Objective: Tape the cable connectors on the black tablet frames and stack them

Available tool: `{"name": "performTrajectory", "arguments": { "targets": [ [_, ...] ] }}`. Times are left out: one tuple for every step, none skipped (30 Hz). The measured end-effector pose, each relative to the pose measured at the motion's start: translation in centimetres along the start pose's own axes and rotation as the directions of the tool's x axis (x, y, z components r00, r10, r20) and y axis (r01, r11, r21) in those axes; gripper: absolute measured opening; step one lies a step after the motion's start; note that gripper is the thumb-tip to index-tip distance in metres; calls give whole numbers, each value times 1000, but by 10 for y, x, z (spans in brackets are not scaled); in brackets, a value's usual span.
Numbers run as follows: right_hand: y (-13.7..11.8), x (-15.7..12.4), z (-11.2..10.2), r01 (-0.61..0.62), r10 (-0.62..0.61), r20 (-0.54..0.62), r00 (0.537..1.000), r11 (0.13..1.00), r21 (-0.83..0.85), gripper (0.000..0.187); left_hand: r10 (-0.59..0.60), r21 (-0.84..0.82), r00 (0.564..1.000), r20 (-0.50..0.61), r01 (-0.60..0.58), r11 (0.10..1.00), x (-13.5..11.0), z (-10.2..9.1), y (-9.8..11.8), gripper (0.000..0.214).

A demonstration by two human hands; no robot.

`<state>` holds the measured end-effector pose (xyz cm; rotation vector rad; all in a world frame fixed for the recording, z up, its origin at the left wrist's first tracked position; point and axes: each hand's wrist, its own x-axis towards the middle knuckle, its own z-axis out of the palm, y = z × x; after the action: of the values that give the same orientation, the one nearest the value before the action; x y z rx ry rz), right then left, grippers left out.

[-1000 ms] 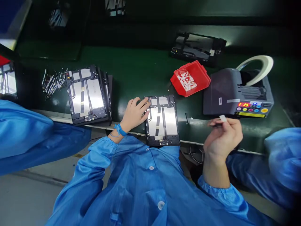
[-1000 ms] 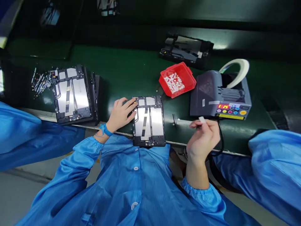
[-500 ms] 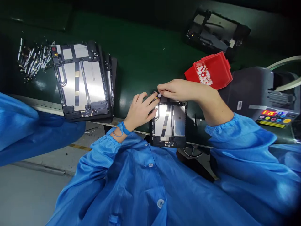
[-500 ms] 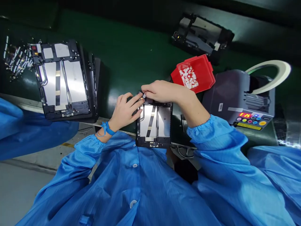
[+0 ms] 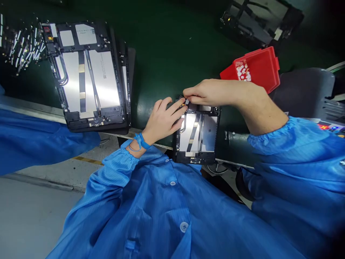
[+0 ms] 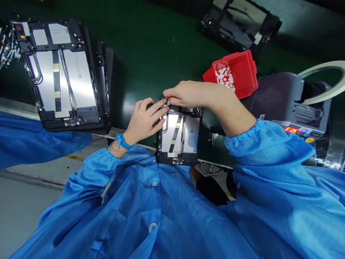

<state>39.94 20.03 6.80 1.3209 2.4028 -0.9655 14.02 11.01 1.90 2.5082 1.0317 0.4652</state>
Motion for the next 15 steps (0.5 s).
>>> {"name": "performTrajectory", "arguments": {
  "targets": [
    [0, 0, 0, 3, -3, 4, 1000, 1000, -10, 24, 0, -1, 1000, -1, 0, 1000, 0, 0, 0, 49],
    [0, 0, -1, 4, -4, 9, 1000, 1000, -20, 24, 1, -2, 1000, -2, -1, 1000, 0, 0, 0, 49],
    [-1, 0, -1, 3, -3, 14, 1000, 1000, -29, 24, 1, -4, 1000, -1, -1, 1000, 0, 0, 0, 49],
    [-1, 0, -1, 2, -1, 17, 1000, 999, -36, 24, -1, -6, 1000, 0, 1, 1000, 0, 0, 0, 49],
    [-2, 0, -1, 0, 0, 16, 1000, 999, -40, 24, -3, -8, 1000, 3, 3, 1000, 0, -1, 0, 49],
    [-2, 0, -1, 0, 1, 14, 1000, 999, -42, 25, -6, -9, 1000, 5, 7, 1000, 0, -1, 0, 50],
    [-1, 0, -1, 1, 0, 11, 1000, 999, -44, 26, -9, -9, 1000, 7, 10, 1000, 1, 0, 0, 50],
    [-1, 1, -1, 2, -2, 6, 1000, 999, -46, 27, -12, -9, 1000, 6, 12, 1000, 1, 0, 0, 52],
    [-1, 2, -1, 3, -3, 2, 1000, 999, -49, 27, -14, -9, 1000, 3, 14, 1000, 2, 0, 1, 53],
    [0, 2, -1, 3, -3, -2, 1000, 999, -52, 28, -16, -9, 1000, -2, 16, 1000, 2, 1, 1, 55],
    [0, 3, 0, 0, 0, -6, 1000, 999, -53, 28, -19, -8, 1000, -7, 19, 1000, 3, 2, 2, 56],
    [0, 3, 0, -6, 6, -13, 1000, 999, -50, 28, -25, -5, 1000, -12, 25, 1000, 3, 3, 3, 57],
    [-1, 3, 1, -14, 13, -21, 1000, 999, -44, 27, -32, 1, 999, -16, 32, 1000, 4, 4, 5, 58],
    [-1, 3, 2, -25, 23, -34, 999, 999, -38, 27, -39, 8, 999, -19, 39, 999, 4, 6, 6, 58],
    [-3, 2, 4, -38, 36, -53, 998, 999, -31, 27, -46, 15, 999, -21, 46, 999, 4, 7, 7, 58]
  ]
}}
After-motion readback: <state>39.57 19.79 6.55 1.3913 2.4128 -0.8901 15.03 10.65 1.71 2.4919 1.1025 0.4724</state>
